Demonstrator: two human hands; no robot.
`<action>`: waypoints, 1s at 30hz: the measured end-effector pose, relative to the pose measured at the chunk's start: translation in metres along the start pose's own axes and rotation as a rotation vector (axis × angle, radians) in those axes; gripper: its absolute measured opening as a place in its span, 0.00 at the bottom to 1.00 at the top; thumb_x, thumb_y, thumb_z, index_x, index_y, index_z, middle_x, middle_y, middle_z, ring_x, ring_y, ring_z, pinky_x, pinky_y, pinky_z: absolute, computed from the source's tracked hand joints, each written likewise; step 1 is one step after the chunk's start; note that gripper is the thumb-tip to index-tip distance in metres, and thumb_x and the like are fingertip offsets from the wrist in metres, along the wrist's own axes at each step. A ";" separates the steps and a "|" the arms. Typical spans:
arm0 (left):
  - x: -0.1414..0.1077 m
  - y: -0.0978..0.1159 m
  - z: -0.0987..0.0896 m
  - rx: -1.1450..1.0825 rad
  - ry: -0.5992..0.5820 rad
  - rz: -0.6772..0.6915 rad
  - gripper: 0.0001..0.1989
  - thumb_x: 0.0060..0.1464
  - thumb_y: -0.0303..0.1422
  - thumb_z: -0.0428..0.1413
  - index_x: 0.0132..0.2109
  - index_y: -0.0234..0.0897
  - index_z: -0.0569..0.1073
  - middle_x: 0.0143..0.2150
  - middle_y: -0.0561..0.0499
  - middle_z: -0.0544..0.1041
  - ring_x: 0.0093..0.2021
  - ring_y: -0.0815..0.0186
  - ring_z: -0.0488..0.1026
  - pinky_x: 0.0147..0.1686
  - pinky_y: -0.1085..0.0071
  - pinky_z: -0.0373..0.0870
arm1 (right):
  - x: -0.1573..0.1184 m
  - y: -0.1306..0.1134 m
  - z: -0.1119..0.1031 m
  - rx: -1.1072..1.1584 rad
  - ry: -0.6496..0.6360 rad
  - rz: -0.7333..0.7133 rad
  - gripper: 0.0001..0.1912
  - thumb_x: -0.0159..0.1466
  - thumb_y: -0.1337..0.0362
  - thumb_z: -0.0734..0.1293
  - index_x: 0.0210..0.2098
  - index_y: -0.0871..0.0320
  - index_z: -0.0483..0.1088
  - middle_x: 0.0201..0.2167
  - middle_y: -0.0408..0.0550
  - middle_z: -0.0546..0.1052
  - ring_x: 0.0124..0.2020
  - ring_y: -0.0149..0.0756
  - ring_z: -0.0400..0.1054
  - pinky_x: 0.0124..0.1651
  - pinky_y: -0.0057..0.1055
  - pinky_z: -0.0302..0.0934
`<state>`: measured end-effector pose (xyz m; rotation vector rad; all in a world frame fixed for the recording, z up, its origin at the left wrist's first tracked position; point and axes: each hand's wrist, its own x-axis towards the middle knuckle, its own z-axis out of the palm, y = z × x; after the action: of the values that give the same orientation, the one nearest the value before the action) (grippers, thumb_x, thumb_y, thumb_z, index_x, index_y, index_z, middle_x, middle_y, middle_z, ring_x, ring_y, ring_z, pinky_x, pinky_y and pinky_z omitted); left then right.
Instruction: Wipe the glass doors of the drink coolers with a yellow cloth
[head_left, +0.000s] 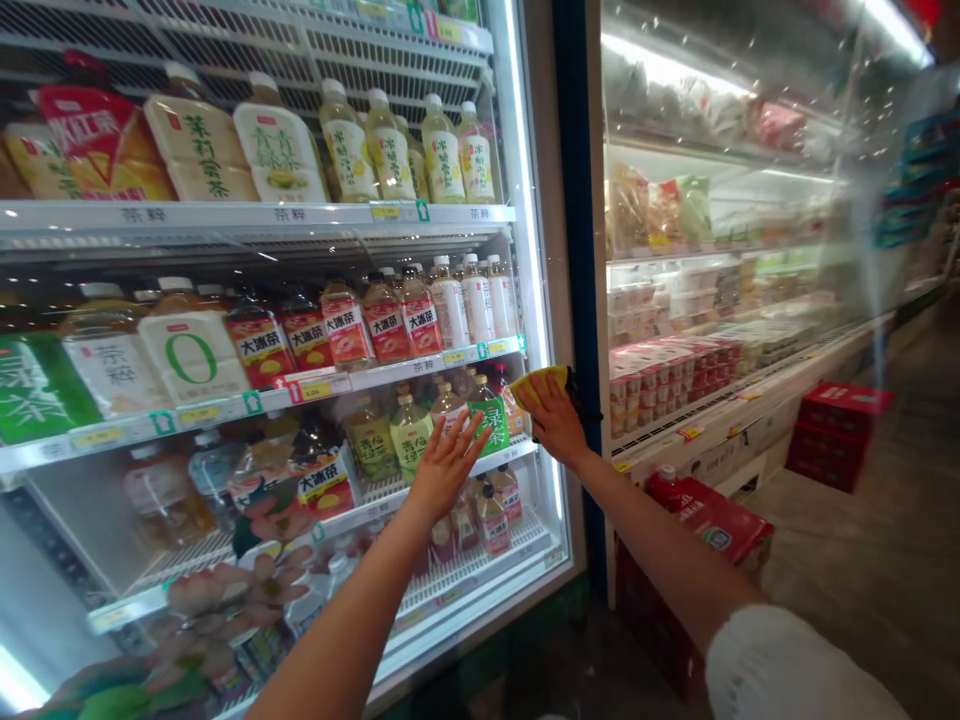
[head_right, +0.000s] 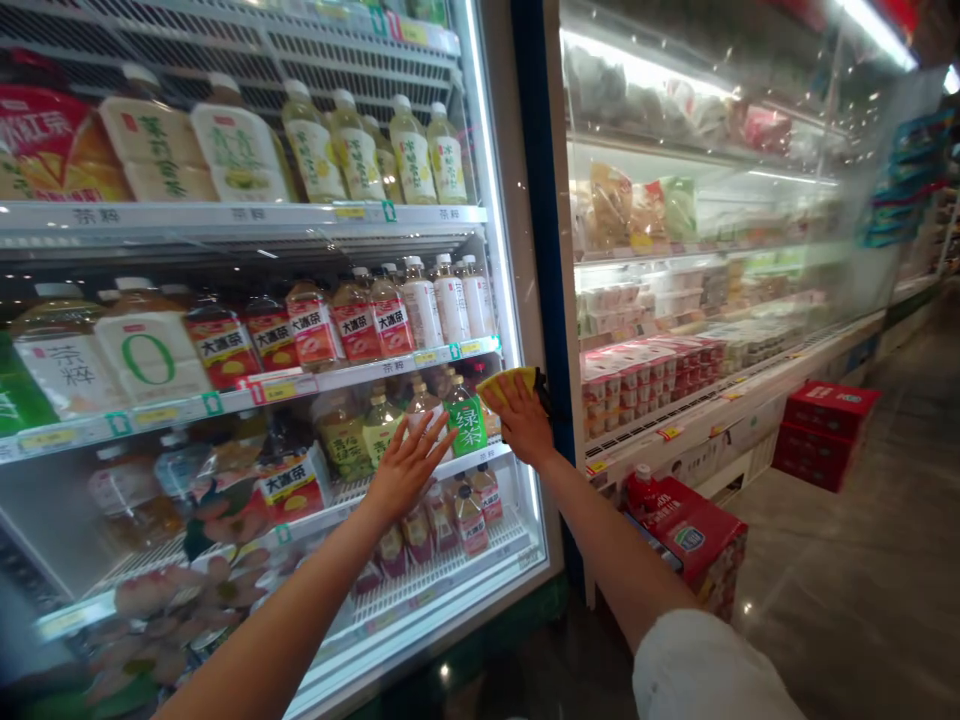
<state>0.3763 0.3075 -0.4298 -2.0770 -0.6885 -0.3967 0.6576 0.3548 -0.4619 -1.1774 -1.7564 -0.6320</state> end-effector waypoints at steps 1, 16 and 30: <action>-0.003 -0.002 -0.002 0.001 -0.015 -0.006 0.43 0.56 0.26 0.59 0.75 0.41 0.53 0.77 0.44 0.50 0.78 0.53 0.40 0.76 0.45 0.37 | -0.003 0.006 -0.001 0.003 0.000 0.005 0.39 0.66 0.73 0.59 0.75 0.46 0.51 0.78 0.44 0.48 0.78 0.52 0.35 0.73 0.60 0.49; -0.033 -0.024 -0.031 -0.005 -0.083 -0.125 0.48 0.54 0.31 0.62 0.76 0.42 0.49 0.78 0.45 0.49 0.78 0.52 0.42 0.76 0.47 0.39 | -0.025 -0.023 0.010 -0.036 -0.002 -0.043 0.27 0.73 0.61 0.58 0.70 0.42 0.61 0.74 0.46 0.59 0.75 0.55 0.47 0.69 0.62 0.55; -0.070 -0.047 -0.049 0.016 -0.017 -0.291 0.50 0.54 0.39 0.65 0.76 0.41 0.49 0.78 0.44 0.49 0.78 0.51 0.42 0.76 0.49 0.39 | 0.018 -0.118 0.014 -0.041 0.122 -0.136 0.30 0.71 0.65 0.61 0.71 0.42 0.59 0.74 0.47 0.59 0.75 0.54 0.46 0.68 0.60 0.49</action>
<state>0.2910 0.2654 -0.4071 -1.9705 -1.0063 -0.5342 0.5425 0.3246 -0.4444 -1.0312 -1.7367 -0.8074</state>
